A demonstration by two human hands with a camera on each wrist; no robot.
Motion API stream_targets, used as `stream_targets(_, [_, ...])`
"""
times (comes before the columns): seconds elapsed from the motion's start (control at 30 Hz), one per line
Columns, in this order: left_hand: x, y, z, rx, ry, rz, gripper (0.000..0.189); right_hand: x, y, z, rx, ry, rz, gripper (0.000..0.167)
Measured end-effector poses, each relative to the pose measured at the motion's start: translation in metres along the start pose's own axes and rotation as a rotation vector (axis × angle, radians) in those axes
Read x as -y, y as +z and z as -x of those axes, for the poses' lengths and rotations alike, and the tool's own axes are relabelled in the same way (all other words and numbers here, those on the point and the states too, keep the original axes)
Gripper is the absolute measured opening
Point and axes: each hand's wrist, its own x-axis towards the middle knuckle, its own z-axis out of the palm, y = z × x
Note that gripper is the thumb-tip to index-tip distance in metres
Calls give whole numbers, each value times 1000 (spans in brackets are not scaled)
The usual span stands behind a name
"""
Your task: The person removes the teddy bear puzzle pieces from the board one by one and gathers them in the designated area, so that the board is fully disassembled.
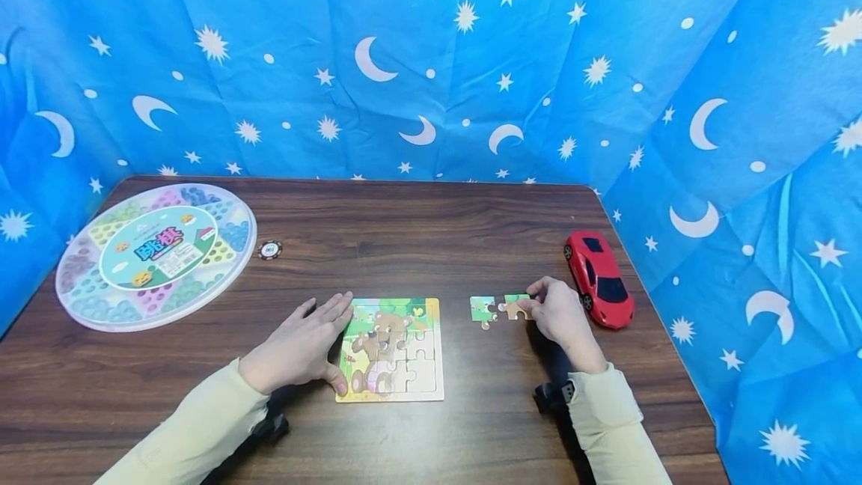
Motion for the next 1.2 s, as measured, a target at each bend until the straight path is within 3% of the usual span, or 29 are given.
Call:
stream_targets(0.27, [0, -1, 1, 9, 1, 3, 123, 5, 2, 1, -3, 23, 12, 25])
stream_targets(0.53, [0, 0, 2, 10, 2, 14, 124, 8, 4, 3, 33, 107, 12, 25])
stream_targets(1.2, [1, -2, 1, 17, 0, 9, 124, 10, 3, 3, 32, 97, 17, 22])
